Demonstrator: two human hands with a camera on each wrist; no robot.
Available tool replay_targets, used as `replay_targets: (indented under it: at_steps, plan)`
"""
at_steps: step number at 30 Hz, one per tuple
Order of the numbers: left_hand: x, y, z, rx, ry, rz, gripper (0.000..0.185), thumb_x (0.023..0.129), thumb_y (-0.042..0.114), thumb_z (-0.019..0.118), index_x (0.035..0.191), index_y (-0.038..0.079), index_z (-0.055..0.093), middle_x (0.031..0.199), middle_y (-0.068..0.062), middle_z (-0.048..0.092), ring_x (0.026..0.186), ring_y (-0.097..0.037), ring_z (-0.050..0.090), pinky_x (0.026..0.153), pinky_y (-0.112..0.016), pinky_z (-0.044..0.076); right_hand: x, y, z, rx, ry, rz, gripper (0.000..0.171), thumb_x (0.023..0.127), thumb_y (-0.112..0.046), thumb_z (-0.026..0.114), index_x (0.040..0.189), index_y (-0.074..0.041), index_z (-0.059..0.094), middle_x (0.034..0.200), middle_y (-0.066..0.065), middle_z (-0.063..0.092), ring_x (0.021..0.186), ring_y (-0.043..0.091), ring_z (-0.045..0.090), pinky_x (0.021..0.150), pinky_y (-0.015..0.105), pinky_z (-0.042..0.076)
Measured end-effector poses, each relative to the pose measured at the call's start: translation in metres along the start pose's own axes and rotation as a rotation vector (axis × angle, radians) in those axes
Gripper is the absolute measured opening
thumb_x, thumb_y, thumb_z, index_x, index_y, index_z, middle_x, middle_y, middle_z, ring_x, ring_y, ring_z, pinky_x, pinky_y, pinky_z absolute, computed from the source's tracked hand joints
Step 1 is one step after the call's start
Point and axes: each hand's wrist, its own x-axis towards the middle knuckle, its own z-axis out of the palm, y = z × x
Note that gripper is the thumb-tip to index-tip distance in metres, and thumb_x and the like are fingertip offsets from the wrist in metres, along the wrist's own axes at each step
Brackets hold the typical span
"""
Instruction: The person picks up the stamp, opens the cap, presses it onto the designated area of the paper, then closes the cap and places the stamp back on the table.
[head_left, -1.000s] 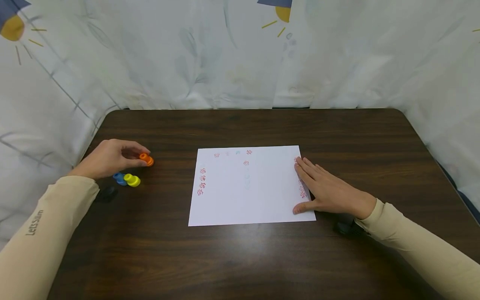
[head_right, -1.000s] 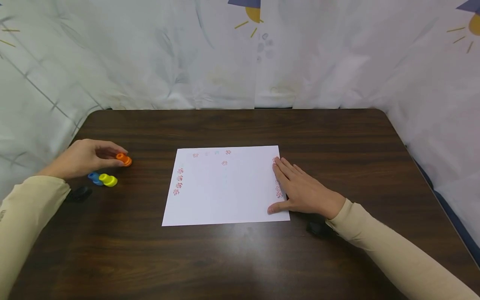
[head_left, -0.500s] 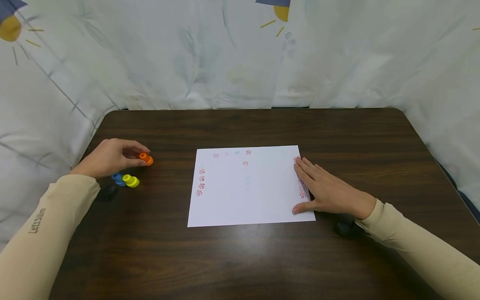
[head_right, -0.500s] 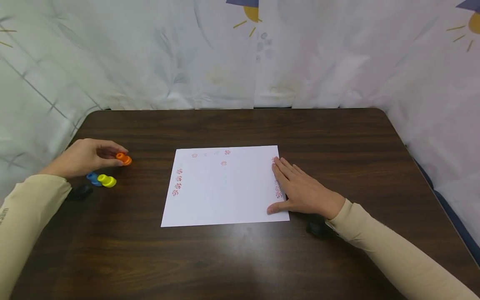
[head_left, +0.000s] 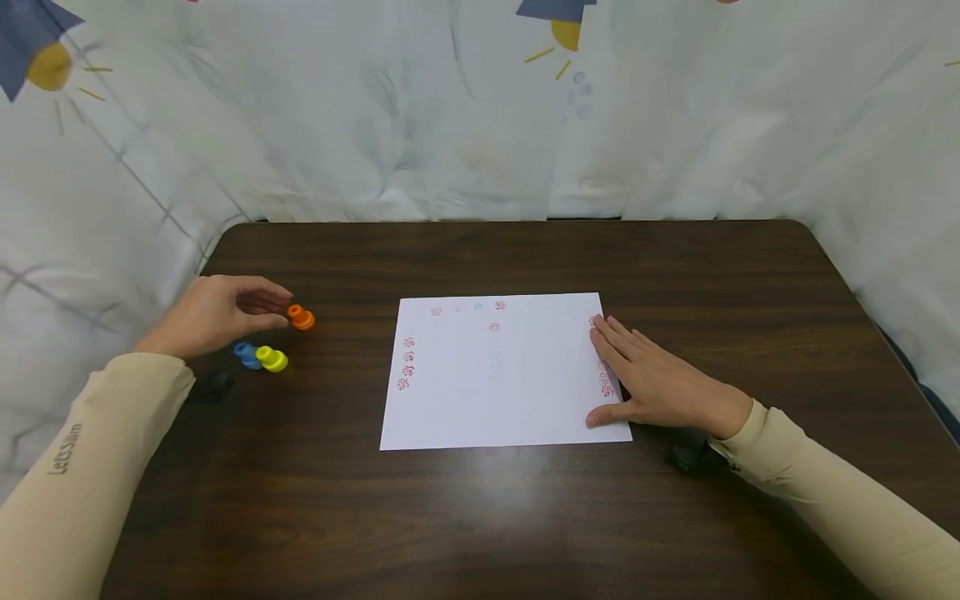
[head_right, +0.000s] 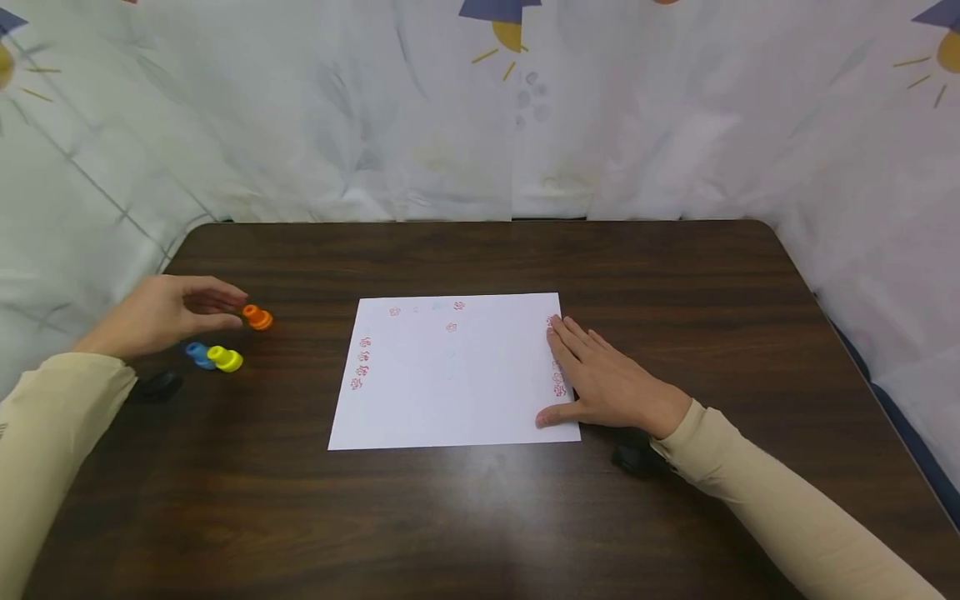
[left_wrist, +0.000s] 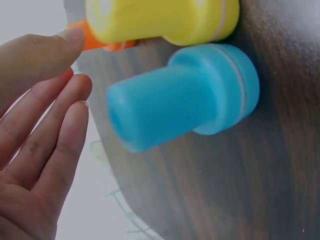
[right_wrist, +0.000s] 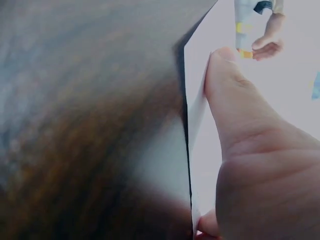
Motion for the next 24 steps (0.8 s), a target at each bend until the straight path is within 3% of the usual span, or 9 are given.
replay_targets:
  at_steps: [2, 4, 10, 19, 24]
  plan:
    - [-0.002, 0.000, -0.002, -0.007, 0.026, 0.013, 0.039, 0.091, 0.031, 0.081, 0.123, 0.011, 0.074, 0.117, -0.015, 0.078, 0.087, 0.007, 0.068, 0.072, -0.008, 0.050, 0.001, 0.001, 0.000, -0.002, 0.004, -0.004, 0.126, 0.081, -0.081, 0.065, 0.163, 0.003, 0.018, 0.174, 0.021, 0.012, 0.162, 0.043, 0.014, 0.127, 0.068, 0.021]
    - [-0.004, 0.000, -0.003, 0.001, 0.038, 0.018, 0.037, 0.091, 0.030, 0.081, 0.123, 0.011, 0.074, 0.116, -0.015, 0.078, 0.085, 0.009, 0.066, 0.071, -0.007, 0.049, 0.003, 0.001, 0.001, -0.003, 0.005, -0.001, 0.126, 0.081, -0.081, 0.065, 0.163, 0.003, 0.018, 0.174, 0.021, 0.012, 0.162, 0.043, 0.014, 0.127, 0.068, 0.020]
    - [-0.011, 0.003, -0.004, 0.037, 0.045, 0.008, 0.032, 0.094, 0.027, 0.078, 0.122, 0.014, 0.075, 0.116, -0.014, 0.078, 0.094, -0.019, 0.075, 0.069, -0.012, 0.051, 0.007, 0.000, -0.001, -0.002, 0.002, 0.009, 0.126, 0.081, -0.082, 0.064, 0.163, 0.002, 0.018, 0.174, 0.020, 0.012, 0.162, 0.042, 0.014, 0.127, 0.069, 0.019]
    - [-0.027, 0.009, 0.000, 0.037, 0.077, -0.010, 0.033, 0.094, 0.034, 0.078, 0.122, 0.017, 0.075, 0.114, -0.011, 0.079, 0.098, -0.025, 0.074, 0.073, -0.012, 0.048, 0.006, 0.001, -0.003, 0.027, -0.010, 0.011, 0.128, 0.080, -0.085, 0.060, 0.164, 0.001, 0.016, 0.175, 0.020, 0.010, 0.162, 0.042, 0.013, 0.127, 0.070, 0.018]
    - [-0.037, 0.011, 0.003, 0.031, 0.104, 0.010, 0.028, 0.093, 0.031, 0.079, 0.118, 0.020, 0.077, 0.109, -0.007, 0.081, 0.087, 0.003, 0.069, 0.072, -0.010, 0.048, 0.004, 0.001, -0.003, 0.029, -0.002, 0.003, 0.127, 0.080, -0.084, 0.061, 0.164, 0.002, 0.017, 0.175, 0.020, 0.011, 0.162, 0.042, 0.013, 0.126, 0.070, 0.018]
